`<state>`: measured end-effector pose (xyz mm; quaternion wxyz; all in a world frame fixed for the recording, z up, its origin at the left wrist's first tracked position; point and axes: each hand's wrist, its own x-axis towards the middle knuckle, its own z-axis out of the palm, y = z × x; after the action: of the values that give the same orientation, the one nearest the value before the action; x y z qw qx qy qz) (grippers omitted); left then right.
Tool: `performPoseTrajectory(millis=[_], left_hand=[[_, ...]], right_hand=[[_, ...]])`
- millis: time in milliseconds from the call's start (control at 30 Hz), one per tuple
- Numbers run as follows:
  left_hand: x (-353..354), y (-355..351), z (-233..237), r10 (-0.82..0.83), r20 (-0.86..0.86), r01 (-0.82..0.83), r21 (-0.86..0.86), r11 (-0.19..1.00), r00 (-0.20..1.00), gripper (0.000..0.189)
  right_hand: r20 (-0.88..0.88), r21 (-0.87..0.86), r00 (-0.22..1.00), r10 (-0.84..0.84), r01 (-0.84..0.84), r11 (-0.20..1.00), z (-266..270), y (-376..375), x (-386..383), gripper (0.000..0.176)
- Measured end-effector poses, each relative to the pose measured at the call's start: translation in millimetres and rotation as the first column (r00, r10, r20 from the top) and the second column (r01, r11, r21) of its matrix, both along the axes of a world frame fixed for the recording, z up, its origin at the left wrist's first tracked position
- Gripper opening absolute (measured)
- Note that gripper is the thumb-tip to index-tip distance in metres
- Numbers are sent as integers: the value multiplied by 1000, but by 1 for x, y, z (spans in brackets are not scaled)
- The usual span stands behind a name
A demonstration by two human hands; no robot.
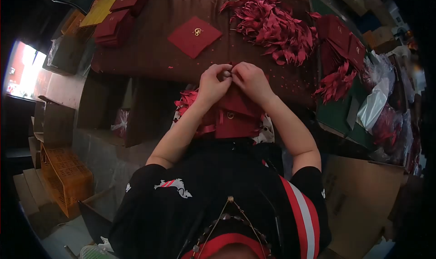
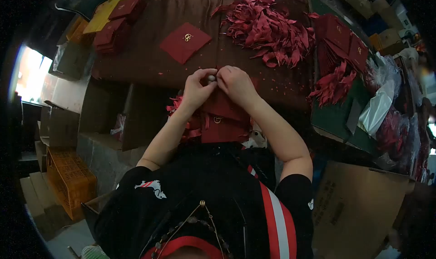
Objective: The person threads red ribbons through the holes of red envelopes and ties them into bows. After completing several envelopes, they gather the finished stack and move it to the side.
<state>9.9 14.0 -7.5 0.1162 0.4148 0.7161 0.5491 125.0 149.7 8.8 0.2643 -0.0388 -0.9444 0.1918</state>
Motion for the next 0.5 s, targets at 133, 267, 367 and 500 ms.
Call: performPoseTrajectory(millis=[133, 267, 367, 500], left_hand=[[-25, -1, -14, -330, 603, 316, 133, 939, 726, 35], [-10, -3, 10, -191, 40, 194, -298, 935, 981, 30], [-5, 2, 11, -90, -233, -1, -363, 932, 968, 27], [-17, 20, 6, -118, -145, 76, -269, 960, 982, 23]], right_hand=[[-10, -318, 982, -189, 177, 931, -3, 1, 12, 11], [-20, -252, 959, -284, 270, 929, -13, -3, 17, 12], [3, -240, 958, -288, 281, 929, -14, 1, 16, 12], [26, -415, 969, -245, 233, 879, -21, 8, 18, 13]])
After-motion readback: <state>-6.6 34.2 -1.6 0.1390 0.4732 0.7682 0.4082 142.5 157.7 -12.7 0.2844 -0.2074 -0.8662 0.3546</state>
